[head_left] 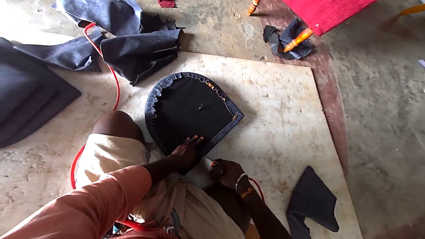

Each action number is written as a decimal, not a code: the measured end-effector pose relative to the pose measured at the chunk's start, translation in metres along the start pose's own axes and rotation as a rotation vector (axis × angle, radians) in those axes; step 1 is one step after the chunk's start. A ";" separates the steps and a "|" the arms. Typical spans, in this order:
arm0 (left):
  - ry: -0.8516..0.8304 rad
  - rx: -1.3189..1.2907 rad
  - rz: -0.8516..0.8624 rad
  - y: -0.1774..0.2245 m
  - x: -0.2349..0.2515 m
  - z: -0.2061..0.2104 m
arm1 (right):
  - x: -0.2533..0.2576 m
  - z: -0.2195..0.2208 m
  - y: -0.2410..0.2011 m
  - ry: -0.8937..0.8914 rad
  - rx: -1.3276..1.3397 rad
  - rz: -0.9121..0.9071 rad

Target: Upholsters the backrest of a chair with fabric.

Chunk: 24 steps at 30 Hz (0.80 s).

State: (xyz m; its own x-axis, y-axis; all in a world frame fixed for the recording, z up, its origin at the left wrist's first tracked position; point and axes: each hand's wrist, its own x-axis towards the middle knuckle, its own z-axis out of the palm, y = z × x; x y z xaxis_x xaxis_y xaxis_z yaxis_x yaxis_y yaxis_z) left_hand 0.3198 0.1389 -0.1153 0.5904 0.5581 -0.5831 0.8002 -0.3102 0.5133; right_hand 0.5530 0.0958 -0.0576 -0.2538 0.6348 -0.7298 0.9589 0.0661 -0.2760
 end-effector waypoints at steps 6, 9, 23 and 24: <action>0.041 -0.016 0.030 -0.004 -0.002 -0.001 | 0.005 0.006 0.000 0.010 -0.031 -0.024; -0.008 0.034 0.065 -0.007 -0.009 -0.008 | -0.001 0.006 0.002 0.046 -0.020 -0.039; 0.066 0.090 0.196 -0.022 -0.009 -0.003 | 0.003 0.010 -0.018 -0.045 -0.068 -0.079; 0.066 0.058 0.206 -0.022 -0.012 -0.007 | 0.003 0.012 -0.020 -0.061 -0.076 -0.079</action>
State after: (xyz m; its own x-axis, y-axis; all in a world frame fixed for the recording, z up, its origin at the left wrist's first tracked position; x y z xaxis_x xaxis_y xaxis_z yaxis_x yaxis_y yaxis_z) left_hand 0.2951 0.1444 -0.1154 0.7354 0.5269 -0.4261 0.6692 -0.4657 0.5791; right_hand 0.5310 0.0875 -0.0619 -0.3344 0.5775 -0.7448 0.9417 0.1737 -0.2881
